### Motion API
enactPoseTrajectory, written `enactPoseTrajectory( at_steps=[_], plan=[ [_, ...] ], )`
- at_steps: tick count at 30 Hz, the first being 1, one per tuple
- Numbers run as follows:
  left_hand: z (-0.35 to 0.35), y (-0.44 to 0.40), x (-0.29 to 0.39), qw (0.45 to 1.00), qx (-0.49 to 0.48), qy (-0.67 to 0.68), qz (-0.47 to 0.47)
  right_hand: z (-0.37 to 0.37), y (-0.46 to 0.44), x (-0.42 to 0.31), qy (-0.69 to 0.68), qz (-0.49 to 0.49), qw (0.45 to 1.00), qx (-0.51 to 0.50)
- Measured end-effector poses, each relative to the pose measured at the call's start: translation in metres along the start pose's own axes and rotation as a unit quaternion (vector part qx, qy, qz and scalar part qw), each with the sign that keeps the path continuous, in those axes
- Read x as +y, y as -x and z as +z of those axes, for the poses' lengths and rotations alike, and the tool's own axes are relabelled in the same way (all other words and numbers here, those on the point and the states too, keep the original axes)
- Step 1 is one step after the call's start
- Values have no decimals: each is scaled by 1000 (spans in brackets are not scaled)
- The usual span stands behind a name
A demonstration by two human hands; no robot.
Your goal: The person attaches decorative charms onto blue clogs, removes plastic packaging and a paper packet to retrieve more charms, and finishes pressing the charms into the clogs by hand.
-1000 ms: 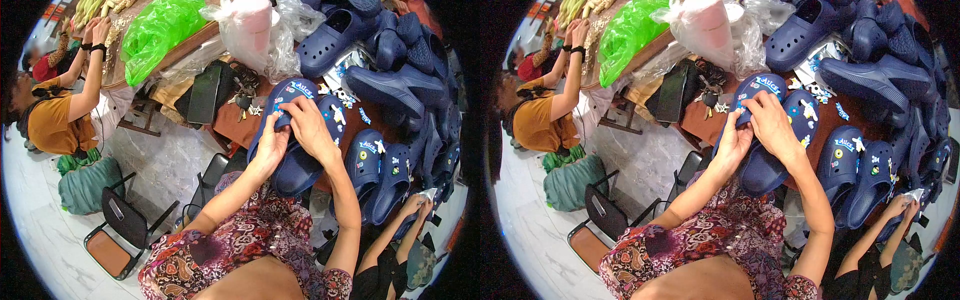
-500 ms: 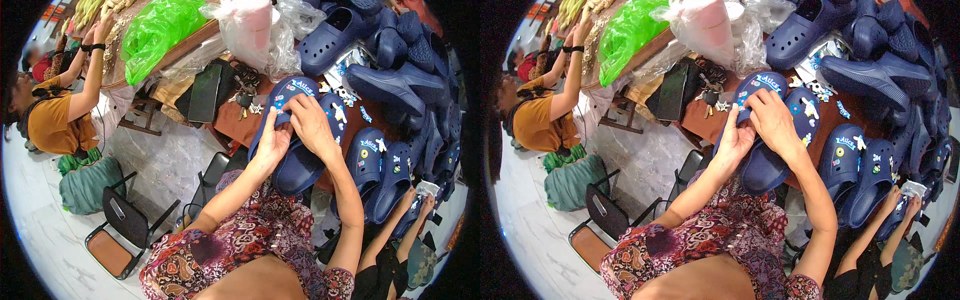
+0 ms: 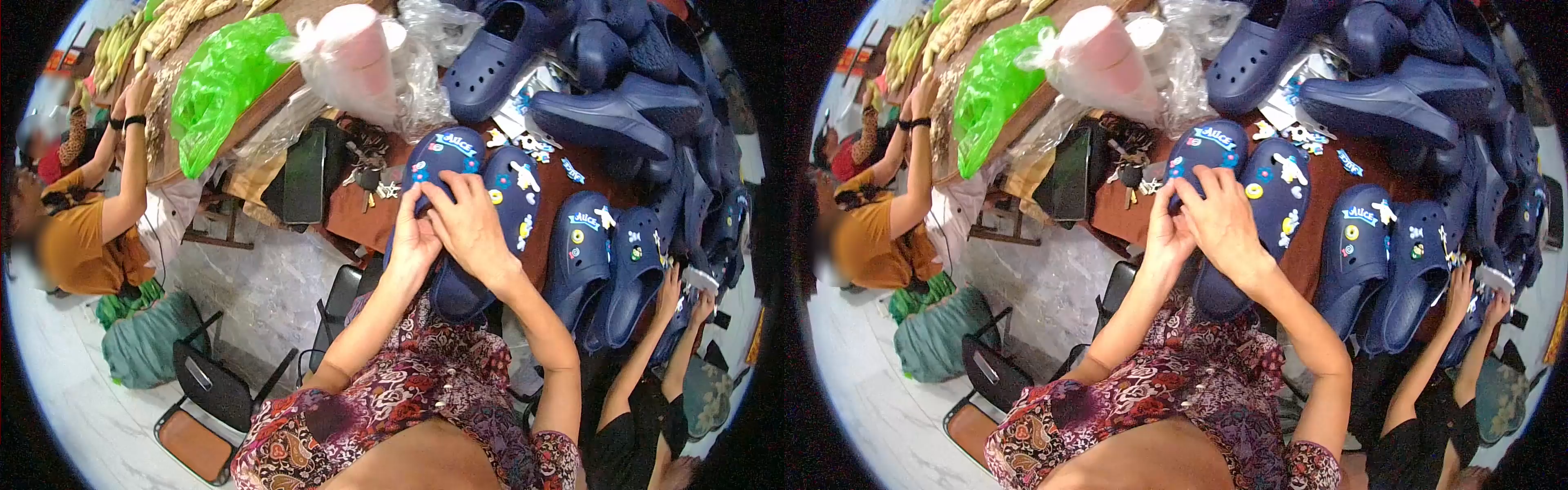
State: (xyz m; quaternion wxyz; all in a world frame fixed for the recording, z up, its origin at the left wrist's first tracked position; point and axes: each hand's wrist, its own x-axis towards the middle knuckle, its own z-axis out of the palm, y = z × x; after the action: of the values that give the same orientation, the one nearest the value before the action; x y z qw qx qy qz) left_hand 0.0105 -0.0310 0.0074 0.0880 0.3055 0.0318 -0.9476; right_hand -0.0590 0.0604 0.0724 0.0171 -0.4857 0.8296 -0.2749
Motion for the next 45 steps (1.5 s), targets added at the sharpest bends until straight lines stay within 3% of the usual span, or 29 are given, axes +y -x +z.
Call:
enactPoseTrajectory(
  at_steps=[3, 5, 9, 13, 17, 19, 23, 24, 26, 27, 29, 30, 31, 33, 37, 40, 45],
  plan=[
    [-3, -7, 3, 1000, -9, -2, -10, -15, 8, -5, -1, -5, 1000, 16],
    [-6, -10, 2, 998, 22, 45, 26, -26, 22, -3, -108, 73, 988, 81],
    [-4, -7, -2, 994, 58, 73, 61, -51, 71, 11, -126, 188, 956, 185],
    [-5, -6, -4, 995, 52, 60, 59, -34, 127, 14, -112, 245, 938, 220],
    [-5, -5, -6, 997, 38, 3, 62, -4, 152, 2, -122, 297, 924, 207],
    [-4, -1, -10, 992, 30, -88, 80, 8, 149, -5, -214, 390, 874, 196],
    [-5, -2, -3, 991, -1, -122, 55, 20, 144, 3, -162, 391, 884, 199],
    [-8, 1, -1, 980, -47, -183, 56, 22, 144, 5, -137, 369, 895, 212],
    [-24, -6, 0, 935, -117, -322, 88, 23, 143, 8, -112, 346, 904, 227],
    [-13, 5, -12, 866, -144, -447, 170, 23, 144, 10, -107, 342, 906, 225],
    [-33, 3, 2, 676, -132, -703, 178, 23, 145, 10, -105, 337, 909, 222],
    [-31, 15, -4, 514, -130, -801, 279, 22, 145, 10, -101, 340, 909, 217],
    [-20, 25, -6, 447, -133, -837, 286, 21, 144, 10, -97, 344, 910, 213],
    [-24, 27, -7, 395, -152, -838, 345, 18, 144, 7, -119, 353, 904, 209],
    [-30, 35, -18, 398, -148, -818, 389, 21, 148, 6, -150, 363, 897, 204],
    [-37, 31, -29, 458, -107, -785, 403, 35, 153, 11, -113, 329, 907, 238],
    [-45, 38, -40, 459, -106, -776, 419, 41, 165, 10, -110, 328, 904, 253]
  ],
)
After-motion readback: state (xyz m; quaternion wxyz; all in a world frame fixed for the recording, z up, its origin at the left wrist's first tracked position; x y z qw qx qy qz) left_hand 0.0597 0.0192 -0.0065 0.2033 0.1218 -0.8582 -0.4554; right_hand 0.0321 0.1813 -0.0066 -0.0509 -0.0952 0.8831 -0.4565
